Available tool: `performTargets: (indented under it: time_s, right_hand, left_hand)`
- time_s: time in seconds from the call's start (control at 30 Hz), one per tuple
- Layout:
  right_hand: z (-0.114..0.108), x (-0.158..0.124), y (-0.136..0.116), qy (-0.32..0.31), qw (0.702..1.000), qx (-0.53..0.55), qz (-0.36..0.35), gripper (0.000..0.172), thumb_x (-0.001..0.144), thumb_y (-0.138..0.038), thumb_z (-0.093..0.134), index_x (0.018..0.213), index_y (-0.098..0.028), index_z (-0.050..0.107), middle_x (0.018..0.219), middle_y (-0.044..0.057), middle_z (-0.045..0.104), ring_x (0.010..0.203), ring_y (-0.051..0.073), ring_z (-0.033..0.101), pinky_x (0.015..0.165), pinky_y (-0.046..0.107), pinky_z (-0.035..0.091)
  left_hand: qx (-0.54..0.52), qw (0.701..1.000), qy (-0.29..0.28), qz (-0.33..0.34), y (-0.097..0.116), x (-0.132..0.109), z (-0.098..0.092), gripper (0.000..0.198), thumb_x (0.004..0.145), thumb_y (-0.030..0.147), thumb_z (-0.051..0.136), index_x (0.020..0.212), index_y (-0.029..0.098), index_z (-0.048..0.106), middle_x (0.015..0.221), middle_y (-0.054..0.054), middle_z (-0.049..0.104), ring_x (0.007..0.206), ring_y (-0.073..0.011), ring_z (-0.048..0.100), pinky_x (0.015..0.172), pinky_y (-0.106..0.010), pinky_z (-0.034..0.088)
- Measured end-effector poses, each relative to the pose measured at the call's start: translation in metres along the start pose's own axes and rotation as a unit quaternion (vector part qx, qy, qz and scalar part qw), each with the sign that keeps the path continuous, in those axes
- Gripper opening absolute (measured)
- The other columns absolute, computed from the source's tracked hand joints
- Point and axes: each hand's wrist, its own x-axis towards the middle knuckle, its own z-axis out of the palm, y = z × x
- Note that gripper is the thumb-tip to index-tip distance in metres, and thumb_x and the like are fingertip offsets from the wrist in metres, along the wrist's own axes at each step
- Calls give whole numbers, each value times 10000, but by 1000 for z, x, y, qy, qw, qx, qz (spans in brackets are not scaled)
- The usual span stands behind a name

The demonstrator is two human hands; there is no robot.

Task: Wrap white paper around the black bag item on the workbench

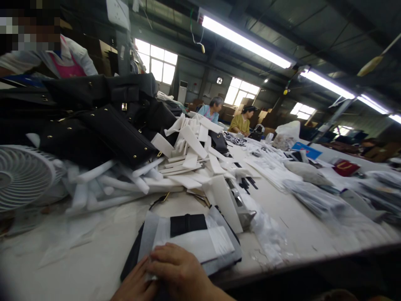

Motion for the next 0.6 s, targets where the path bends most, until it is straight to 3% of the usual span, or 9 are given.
performTargets:
  time_s: [0.1, 0.23, 0.37, 0.6]
  right_hand:
    - [4, -2, -8, 65, 997, 48, 0, 282, 960, -145, 527, 1206, -197, 653, 1139, 107, 720, 1128, 181, 649, 1045, 300, 482]
    - [5, -3, -20, 117, 983, 132, 55, 285, 949, -103, 531, 1159, -215, 687, 1105, 70, 737, 1032, 160, 695, 1013, 272, 512]
    - [0, -5, -24, 112, 975, 176, 75, 268, 948, -104, 537, 1131, -198, 707, 1062, 62, 746, 1002, 162, 703, 964, 259, 542]
    - [1, -22, -20, 114, 983, 135, 51, 333, 918, -59, 559, 1185, -203, 696, 1139, 68, 729, 1124, 190, 658, 1070, 328, 479]
  left_hand:
    - [16, 1000, -11, 7, -1, 4, -5, 366, 1035, 215, 299, 1082, 231, 662, 1169, -32, 685, 1178, -152, 590, 1101, -303, 412]
    - [67, 996, -55, 23, -2, 0, -7, 429, 1018, 133, 236, 1176, 200, 629, 1199, -65, 677, 1191, -168, 585, 1052, -309, 464]
    - [75, 992, -102, 27, -1, -7, -6, 418, 1009, 125, 261, 1299, 190, 555, 1297, -88, 625, 1238, -198, 554, 1035, -352, 491]
    - [50, 991, -117, 28, -3, -3, -9, 409, 992, 133, 306, 1364, 119, 477, 1319, -152, 599, 1239, -231, 557, 991, -387, 532]
